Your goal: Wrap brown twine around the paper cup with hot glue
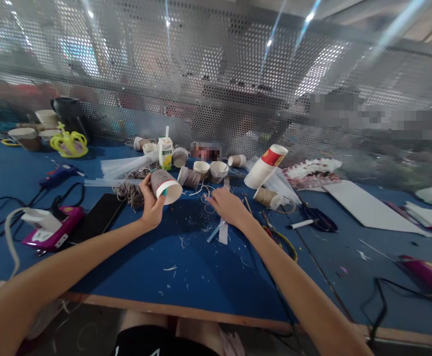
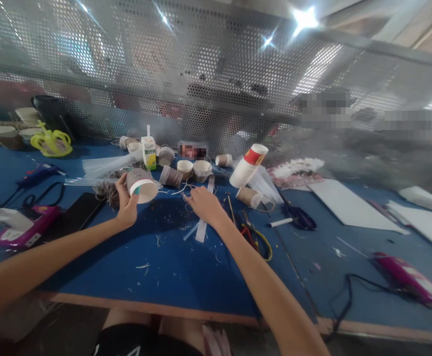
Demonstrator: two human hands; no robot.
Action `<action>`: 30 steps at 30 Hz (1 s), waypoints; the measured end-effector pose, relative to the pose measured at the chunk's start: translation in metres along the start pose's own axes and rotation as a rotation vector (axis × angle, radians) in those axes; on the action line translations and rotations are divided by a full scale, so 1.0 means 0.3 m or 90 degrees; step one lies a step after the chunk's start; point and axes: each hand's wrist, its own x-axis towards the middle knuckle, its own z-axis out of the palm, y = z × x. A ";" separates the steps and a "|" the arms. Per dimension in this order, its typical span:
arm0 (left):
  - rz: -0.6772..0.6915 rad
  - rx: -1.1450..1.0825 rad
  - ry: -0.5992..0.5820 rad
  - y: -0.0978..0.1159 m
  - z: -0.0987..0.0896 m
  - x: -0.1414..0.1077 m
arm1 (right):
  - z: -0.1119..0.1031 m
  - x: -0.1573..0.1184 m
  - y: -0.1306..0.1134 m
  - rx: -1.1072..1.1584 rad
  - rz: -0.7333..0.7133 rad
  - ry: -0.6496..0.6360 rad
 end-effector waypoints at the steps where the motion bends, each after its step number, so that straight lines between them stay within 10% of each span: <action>1: 0.003 0.003 -0.007 0.001 0.001 -0.003 | 0.018 -0.001 -0.003 -0.011 -0.029 -0.001; 20: 0.030 0.034 -0.153 0.014 -0.001 -0.022 | 0.133 -0.021 -0.009 -0.040 -0.238 -0.071; 30: -0.054 0.011 -0.378 0.011 0.000 -0.021 | 0.123 -0.079 -0.015 0.025 -0.076 0.140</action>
